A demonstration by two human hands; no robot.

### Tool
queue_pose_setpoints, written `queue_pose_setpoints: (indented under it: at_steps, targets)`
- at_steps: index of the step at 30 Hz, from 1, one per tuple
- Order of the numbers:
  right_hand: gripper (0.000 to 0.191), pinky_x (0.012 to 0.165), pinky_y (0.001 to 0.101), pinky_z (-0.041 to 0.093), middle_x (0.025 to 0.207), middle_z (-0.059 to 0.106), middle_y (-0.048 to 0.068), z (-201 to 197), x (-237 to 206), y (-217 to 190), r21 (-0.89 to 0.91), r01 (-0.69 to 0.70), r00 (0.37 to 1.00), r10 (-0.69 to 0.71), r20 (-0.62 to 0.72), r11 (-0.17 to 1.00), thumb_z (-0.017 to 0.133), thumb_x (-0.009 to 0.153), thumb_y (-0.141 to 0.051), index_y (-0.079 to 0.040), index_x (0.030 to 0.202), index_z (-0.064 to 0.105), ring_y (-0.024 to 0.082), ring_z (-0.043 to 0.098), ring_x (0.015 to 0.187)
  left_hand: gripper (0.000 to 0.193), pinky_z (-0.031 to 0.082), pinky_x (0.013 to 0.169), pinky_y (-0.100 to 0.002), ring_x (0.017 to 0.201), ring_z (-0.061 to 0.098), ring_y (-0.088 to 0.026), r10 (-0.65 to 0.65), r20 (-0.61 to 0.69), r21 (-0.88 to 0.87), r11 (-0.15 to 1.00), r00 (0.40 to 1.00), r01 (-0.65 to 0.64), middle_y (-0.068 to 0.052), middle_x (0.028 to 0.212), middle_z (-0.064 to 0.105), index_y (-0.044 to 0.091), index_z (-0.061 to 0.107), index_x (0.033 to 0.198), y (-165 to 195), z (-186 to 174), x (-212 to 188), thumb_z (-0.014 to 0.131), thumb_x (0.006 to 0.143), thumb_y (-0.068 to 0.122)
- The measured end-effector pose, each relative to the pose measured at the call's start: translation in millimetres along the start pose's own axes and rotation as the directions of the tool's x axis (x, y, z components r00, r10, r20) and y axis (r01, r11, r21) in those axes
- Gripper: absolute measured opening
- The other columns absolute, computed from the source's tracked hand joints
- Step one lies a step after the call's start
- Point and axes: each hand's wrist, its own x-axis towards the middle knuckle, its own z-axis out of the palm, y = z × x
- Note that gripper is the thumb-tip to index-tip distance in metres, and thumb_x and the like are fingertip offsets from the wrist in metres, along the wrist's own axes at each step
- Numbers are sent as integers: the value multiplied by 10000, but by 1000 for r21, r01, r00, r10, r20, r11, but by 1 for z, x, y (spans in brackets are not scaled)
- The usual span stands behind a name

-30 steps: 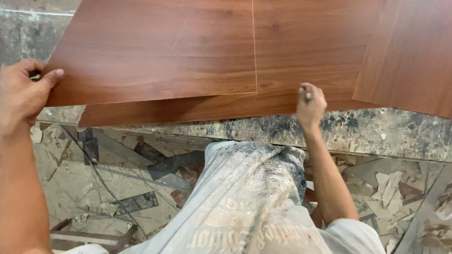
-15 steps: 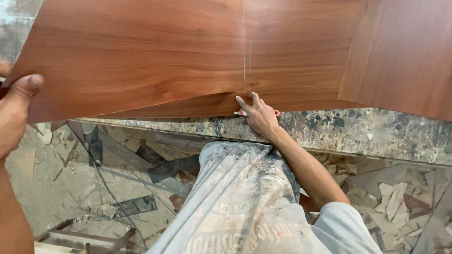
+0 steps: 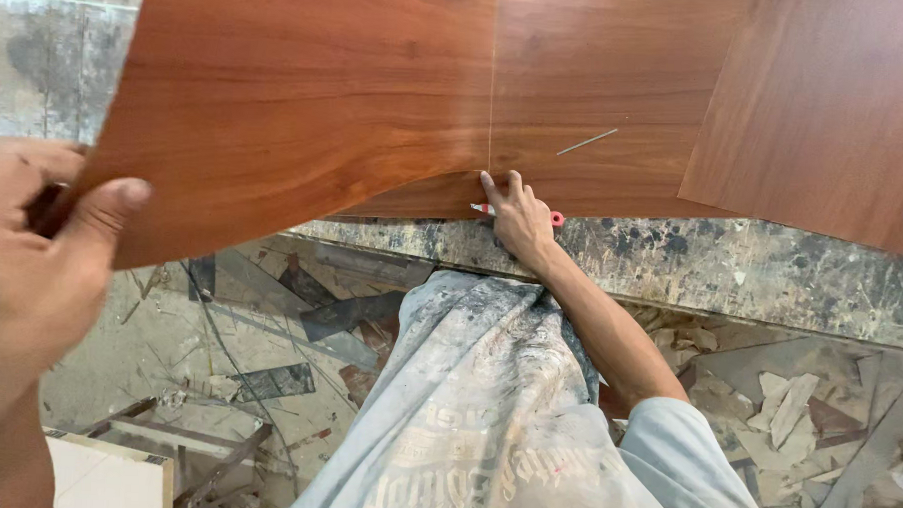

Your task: The person aligns wood-grain laminate flooring planks on the floor, fitting their edges together in a herringbone-like pattern. They hold planks steady with one hand and score along the seams with a utility knife, repositioning and pressing planks flat as they work across the floor.

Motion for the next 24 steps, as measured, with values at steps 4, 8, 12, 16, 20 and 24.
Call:
queue_pose_setpoints:
  at_steps: [4,8,12,16,20,24]
  targets:
    - [653,724,509,590,1291,522,262,0,5,0,-26,4,1000,-4,2,1000,654,857,-84,-176,1489,521,417,655,985,237,477,540,-310,629,631,-181,110,-40,67,992,993,-107,-186,863,674,-94,673,1007,40,2,-12,724,1062,130]
    - [609,713,535,574,1223,531,255,-7,8,0,76,-8,1000,6,22,997,680,824,-101,-124,1423,572,437,649,987,220,440,482,-341,500,575,-217,-51,25,75,996,998,49,-181,670,592,-107,668,947,36,0,0,682,1004,105]
    - [589,731,509,584,1221,555,194,-20,7,7,125,49,999,-49,-1,991,661,771,-61,-132,1354,614,400,665,1006,262,483,529,-352,594,609,-218,-32,-43,32,999,999,34,-184,781,653,-118,631,1173,6,5,18,672,1055,113]
    - [522,739,512,578,1208,592,149,-33,12,20,156,38,998,-31,-50,987,640,783,-47,-145,1296,637,388,683,995,310,567,621,-394,770,695,-277,72,-14,82,994,997,-71,-256,973,702,-143,617,1244,-41,8,54,717,1041,69]
    - [416,768,543,555,1158,621,175,-43,31,31,186,-121,992,123,4,975,625,887,-94,-168,1296,652,429,675,926,526,616,788,-374,997,722,-262,-113,249,-411,887,962,210,-212,1163,708,-34,529,1432,-97,-1,101,640,1004,249]
    - [336,768,558,540,1092,665,180,-53,52,38,229,-119,992,123,-1,966,639,908,-168,-143,1241,664,447,669,943,717,603,866,-532,1089,686,-377,-298,280,-619,671,912,409,-260,1237,671,-62,539,1465,-147,4,117,545,1063,532]
